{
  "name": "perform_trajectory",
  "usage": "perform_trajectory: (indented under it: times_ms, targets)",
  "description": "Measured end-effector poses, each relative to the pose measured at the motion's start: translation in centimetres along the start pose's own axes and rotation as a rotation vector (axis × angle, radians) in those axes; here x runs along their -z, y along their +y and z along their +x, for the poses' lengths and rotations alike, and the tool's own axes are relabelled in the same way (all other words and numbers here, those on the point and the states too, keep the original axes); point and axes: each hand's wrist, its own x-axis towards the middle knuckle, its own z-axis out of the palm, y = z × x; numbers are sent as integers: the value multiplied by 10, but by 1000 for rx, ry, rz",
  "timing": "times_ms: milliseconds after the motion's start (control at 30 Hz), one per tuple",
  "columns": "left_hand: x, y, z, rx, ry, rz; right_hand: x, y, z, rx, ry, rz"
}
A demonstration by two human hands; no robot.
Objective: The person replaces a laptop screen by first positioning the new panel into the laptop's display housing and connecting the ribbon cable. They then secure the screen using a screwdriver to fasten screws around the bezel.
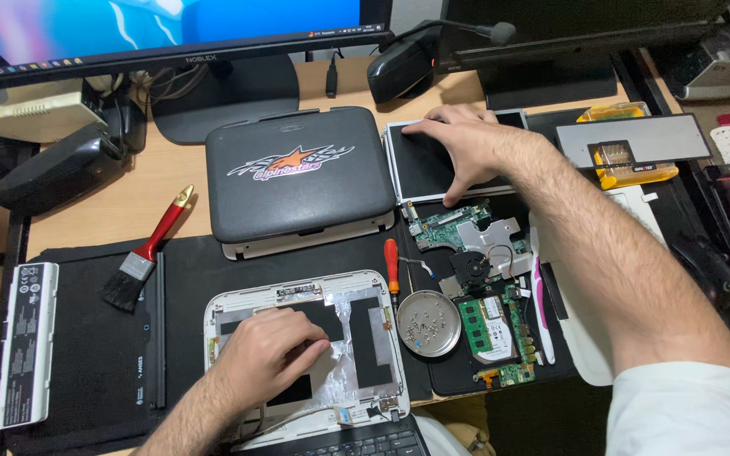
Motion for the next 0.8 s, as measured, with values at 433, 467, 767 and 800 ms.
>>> perform_trajectory:
  times_ms: [433, 467, 767, 800]
  targets:
    - [-2, 0, 0, 16, -8, -11, 9, 17, 0, 112, 211, 99]
    - [-2, 0, 0, 4, 2, -15, 10, 13, 1, 135, 231, 98]
    - [-3, -1, -1, 25, 6, -41, 43, -94, 11, 321, 203, -15]
    - [-2, 0, 0, 33, -1, -45, 45, -111, 18, 349, 179, -43]
